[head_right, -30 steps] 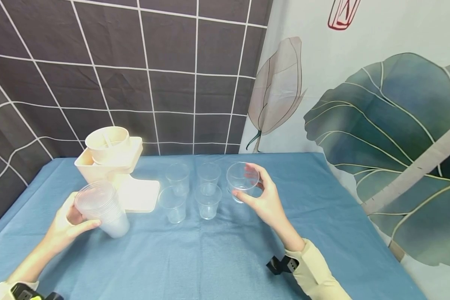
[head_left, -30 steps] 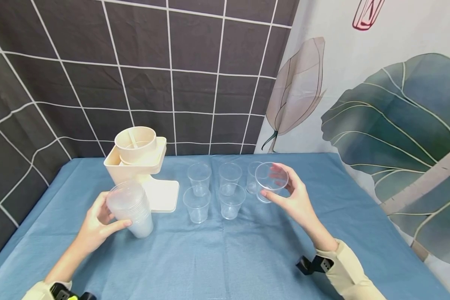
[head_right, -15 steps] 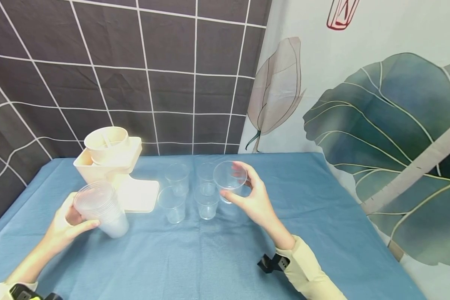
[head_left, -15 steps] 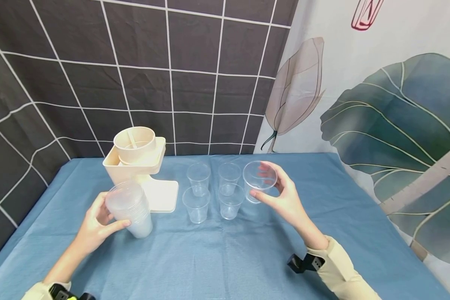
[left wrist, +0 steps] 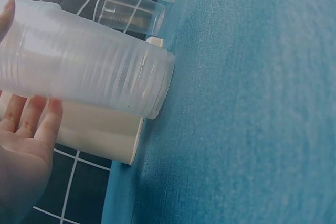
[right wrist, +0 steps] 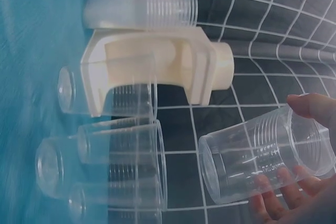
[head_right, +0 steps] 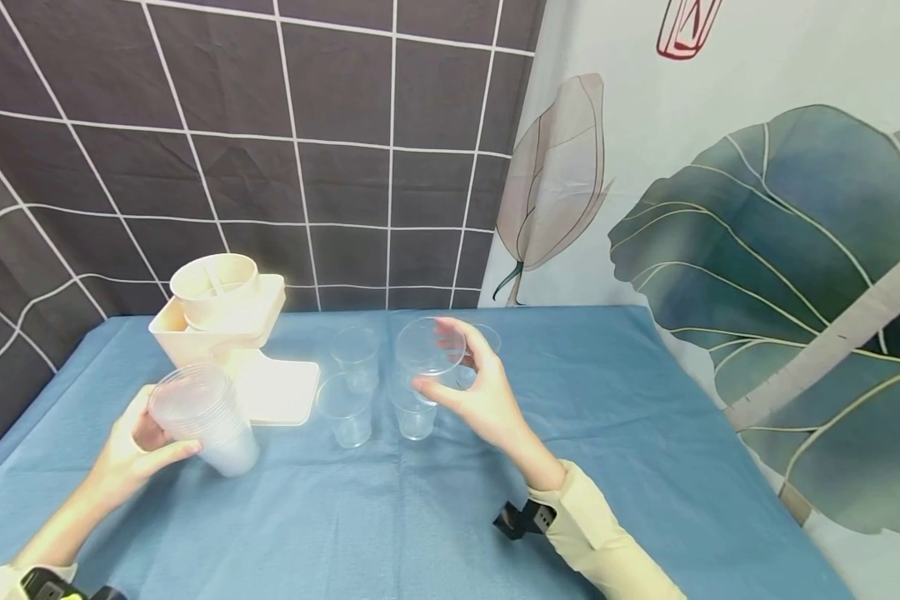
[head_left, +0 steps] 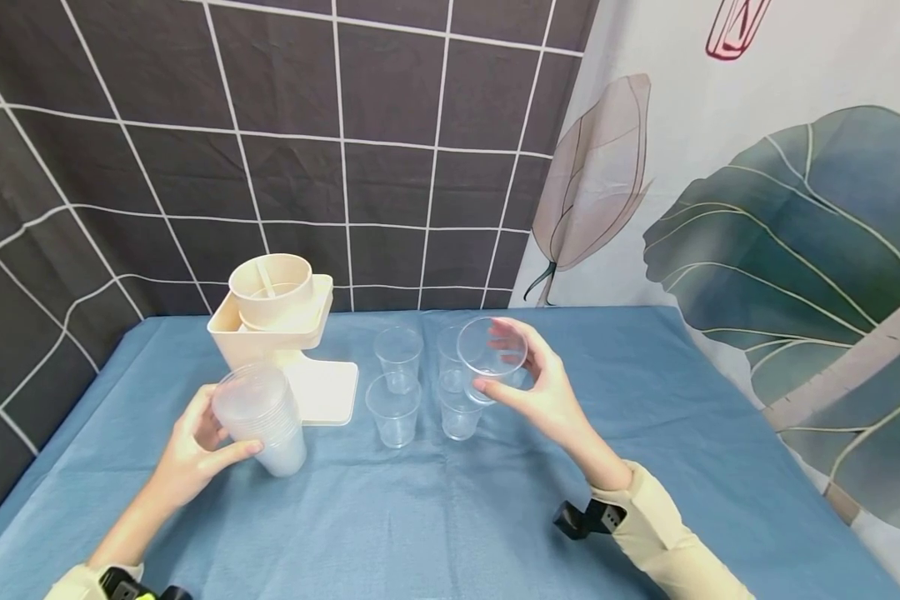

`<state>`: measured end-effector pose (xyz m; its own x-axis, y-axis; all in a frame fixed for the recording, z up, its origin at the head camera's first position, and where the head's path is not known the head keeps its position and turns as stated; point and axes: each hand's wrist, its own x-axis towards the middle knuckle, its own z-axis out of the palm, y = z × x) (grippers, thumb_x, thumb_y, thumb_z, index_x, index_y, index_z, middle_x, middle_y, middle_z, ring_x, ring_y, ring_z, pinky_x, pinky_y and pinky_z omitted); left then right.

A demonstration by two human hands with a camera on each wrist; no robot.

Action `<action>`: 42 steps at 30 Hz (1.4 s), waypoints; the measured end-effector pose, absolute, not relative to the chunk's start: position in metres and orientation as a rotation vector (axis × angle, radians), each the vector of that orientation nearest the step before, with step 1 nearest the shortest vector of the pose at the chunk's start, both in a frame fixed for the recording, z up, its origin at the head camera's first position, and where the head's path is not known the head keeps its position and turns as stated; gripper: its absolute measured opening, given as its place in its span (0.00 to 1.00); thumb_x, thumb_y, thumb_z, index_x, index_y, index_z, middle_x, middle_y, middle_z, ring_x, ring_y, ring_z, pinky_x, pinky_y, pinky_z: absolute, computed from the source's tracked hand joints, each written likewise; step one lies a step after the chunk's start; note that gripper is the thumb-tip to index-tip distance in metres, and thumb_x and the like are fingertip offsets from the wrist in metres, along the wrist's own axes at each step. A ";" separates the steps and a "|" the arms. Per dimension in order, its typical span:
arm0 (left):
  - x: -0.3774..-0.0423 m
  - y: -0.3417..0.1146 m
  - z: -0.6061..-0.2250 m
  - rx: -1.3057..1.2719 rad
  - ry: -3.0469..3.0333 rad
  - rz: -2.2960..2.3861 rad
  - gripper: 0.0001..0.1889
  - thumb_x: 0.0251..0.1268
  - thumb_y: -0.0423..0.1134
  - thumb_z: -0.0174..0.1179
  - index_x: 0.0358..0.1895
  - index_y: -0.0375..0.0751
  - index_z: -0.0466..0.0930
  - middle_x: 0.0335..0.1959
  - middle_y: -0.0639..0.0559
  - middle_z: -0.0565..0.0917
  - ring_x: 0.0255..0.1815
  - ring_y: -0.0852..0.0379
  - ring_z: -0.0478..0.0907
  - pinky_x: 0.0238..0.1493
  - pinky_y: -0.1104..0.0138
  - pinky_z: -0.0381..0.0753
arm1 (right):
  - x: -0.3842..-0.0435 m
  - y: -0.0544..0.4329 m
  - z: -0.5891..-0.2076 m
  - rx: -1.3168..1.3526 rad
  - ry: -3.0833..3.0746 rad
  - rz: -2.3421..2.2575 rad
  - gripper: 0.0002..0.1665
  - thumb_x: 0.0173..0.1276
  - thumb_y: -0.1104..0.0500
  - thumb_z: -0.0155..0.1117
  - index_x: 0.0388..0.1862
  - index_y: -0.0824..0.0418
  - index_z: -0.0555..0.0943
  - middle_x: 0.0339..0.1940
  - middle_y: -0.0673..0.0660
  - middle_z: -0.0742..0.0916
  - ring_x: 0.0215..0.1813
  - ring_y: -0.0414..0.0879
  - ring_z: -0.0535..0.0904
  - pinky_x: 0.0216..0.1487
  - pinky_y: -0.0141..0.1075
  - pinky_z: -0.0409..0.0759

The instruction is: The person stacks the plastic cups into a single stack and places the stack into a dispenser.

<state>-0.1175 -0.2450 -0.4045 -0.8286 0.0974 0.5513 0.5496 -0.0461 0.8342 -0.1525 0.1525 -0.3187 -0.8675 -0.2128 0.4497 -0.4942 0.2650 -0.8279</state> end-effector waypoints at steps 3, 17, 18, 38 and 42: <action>-0.117 -0.245 -0.405 -0.686 -1.908 -1.947 0.39 0.34 0.05 0.57 0.55 0.39 0.69 0.51 0.58 0.78 0.51 0.68 0.77 0.50 0.81 0.75 | -0.153 0.147 -0.319 0.682 -2.288 1.650 0.41 0.50 0.68 0.75 0.64 0.57 0.71 0.61 0.54 0.79 0.60 0.48 0.77 0.60 0.31 0.74; -0.117 -0.245 -0.403 -0.703 -1.895 -1.954 0.39 0.34 0.04 0.57 0.55 0.39 0.69 0.51 0.58 0.79 0.51 0.68 0.77 0.50 0.81 0.76 | -0.155 0.121 -0.311 0.791 -2.287 1.694 0.42 0.50 0.68 0.75 0.65 0.57 0.70 0.59 0.59 0.80 0.61 0.49 0.75 0.62 0.43 0.74; -0.117 -0.245 -0.403 -0.710 -1.890 -1.959 0.39 0.34 0.04 0.57 0.55 0.39 0.69 0.51 0.58 0.79 0.51 0.68 0.77 0.50 0.80 0.76 | -0.155 0.118 -0.311 0.800 -2.285 1.703 0.42 0.50 0.68 0.75 0.65 0.57 0.70 0.59 0.59 0.80 0.61 0.49 0.75 0.61 0.41 0.74; -0.117 -0.245 -0.401 -0.716 -1.898 -1.954 0.40 0.34 0.05 0.57 0.56 0.40 0.69 0.51 0.59 0.79 0.52 0.68 0.77 0.50 0.80 0.76 | -0.152 0.083 -0.317 0.961 -2.253 1.794 0.44 0.46 0.72 0.76 0.64 0.62 0.69 0.58 0.60 0.80 0.62 0.50 0.75 0.66 0.47 0.72; -0.117 -0.245 -0.401 -0.716 -1.900 -1.952 0.40 0.35 0.05 0.57 0.56 0.40 0.69 0.52 0.59 0.79 0.52 0.68 0.77 0.50 0.81 0.76 | -0.152 0.075 -0.315 0.988 -2.248 1.809 0.44 0.46 0.72 0.75 0.64 0.62 0.69 0.59 0.60 0.80 0.62 0.51 0.75 0.65 0.50 0.72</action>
